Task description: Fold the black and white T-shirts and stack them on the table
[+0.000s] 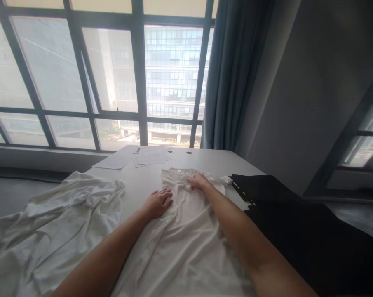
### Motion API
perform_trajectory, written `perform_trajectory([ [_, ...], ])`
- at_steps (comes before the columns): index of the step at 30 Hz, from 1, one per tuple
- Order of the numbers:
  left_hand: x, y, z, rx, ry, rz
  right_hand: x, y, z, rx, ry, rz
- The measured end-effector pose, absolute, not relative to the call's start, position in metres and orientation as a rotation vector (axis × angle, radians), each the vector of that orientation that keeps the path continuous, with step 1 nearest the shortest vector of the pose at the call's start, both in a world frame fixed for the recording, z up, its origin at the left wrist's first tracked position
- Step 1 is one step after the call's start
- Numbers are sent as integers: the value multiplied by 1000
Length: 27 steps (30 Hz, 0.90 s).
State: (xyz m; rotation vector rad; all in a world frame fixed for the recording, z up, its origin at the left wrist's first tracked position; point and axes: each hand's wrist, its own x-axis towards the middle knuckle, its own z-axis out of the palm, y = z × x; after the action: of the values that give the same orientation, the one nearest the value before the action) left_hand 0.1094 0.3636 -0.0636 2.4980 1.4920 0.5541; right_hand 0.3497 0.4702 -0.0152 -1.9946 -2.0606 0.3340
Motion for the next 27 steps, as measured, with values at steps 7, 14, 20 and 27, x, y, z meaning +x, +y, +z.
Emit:
perform_trajectory([
  [7,118,363,-57,2493,1618,712,336,505,-4,-1976,-1883,194],
  [14,121,359,-53,2553,1652,820,340,493,-19,-2017,-1964,21],
  [20,119,361,-59,2600,1492,751,394,484,-35,-2175,-1741,-168],
  [27,119,363,-60,2549,1479,697,484,491,-38,-2449,-1541,-41],
])
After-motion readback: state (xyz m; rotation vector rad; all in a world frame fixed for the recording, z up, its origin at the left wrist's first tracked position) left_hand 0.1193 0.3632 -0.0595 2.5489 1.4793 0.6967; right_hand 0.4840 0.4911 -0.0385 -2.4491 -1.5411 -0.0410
